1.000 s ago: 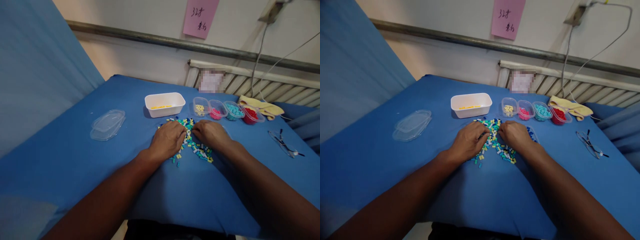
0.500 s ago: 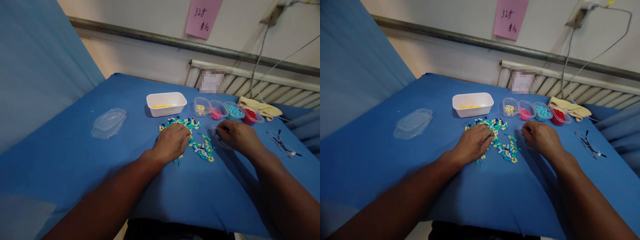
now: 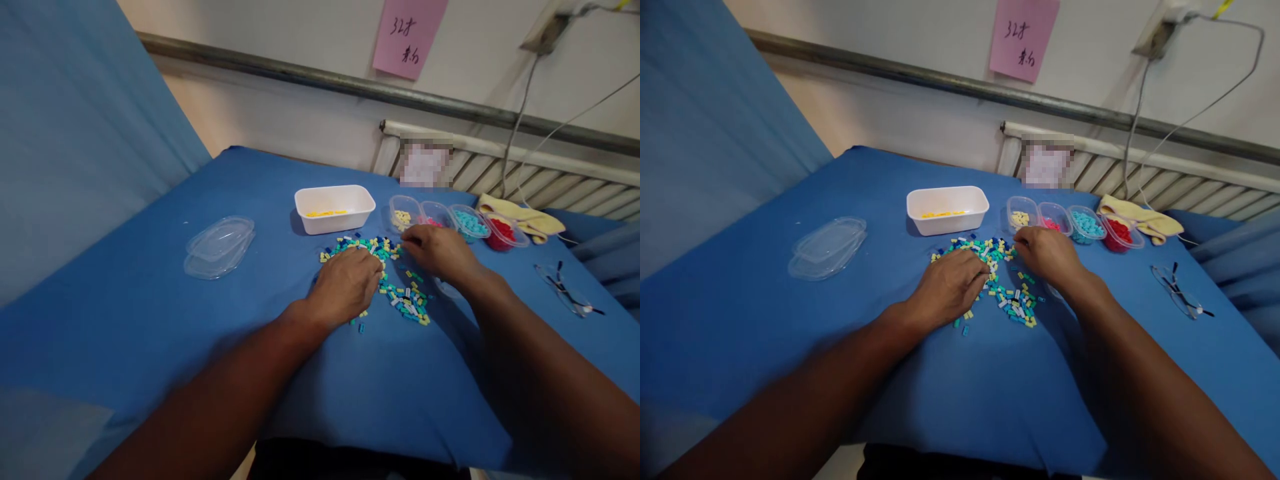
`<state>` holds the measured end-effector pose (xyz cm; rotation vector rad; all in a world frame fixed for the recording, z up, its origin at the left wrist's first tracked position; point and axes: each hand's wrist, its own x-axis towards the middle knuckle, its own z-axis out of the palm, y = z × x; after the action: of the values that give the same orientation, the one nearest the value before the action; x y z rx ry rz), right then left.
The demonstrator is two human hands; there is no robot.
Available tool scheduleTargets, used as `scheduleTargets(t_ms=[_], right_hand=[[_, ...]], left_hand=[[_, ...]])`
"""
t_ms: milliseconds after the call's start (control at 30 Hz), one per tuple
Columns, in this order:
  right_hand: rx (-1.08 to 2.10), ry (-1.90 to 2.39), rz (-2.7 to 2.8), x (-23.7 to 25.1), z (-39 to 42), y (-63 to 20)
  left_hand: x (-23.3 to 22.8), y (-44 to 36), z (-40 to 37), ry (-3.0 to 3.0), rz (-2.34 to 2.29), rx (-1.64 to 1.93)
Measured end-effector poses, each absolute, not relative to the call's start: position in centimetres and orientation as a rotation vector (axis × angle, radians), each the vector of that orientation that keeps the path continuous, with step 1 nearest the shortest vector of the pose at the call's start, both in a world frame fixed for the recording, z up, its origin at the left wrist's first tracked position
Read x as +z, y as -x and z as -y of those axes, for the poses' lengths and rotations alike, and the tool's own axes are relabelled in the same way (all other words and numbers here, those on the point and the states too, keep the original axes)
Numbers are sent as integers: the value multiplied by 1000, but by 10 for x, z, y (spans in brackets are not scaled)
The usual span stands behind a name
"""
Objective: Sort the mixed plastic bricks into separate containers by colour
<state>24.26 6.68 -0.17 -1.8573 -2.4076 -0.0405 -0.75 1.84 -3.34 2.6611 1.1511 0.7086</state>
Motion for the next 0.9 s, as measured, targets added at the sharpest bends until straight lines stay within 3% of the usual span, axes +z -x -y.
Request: scheduleTargets(t_ms=[633, 900], right_hand=[[-12, 2025, 2490, -12, -78, -222], [-78, 1987, 2596, -2, -74, -215]], left_hand=[[-33, 7, -17, -2686, -1186, 671], [-29, 26, -39, -2480, -1342, 942]])
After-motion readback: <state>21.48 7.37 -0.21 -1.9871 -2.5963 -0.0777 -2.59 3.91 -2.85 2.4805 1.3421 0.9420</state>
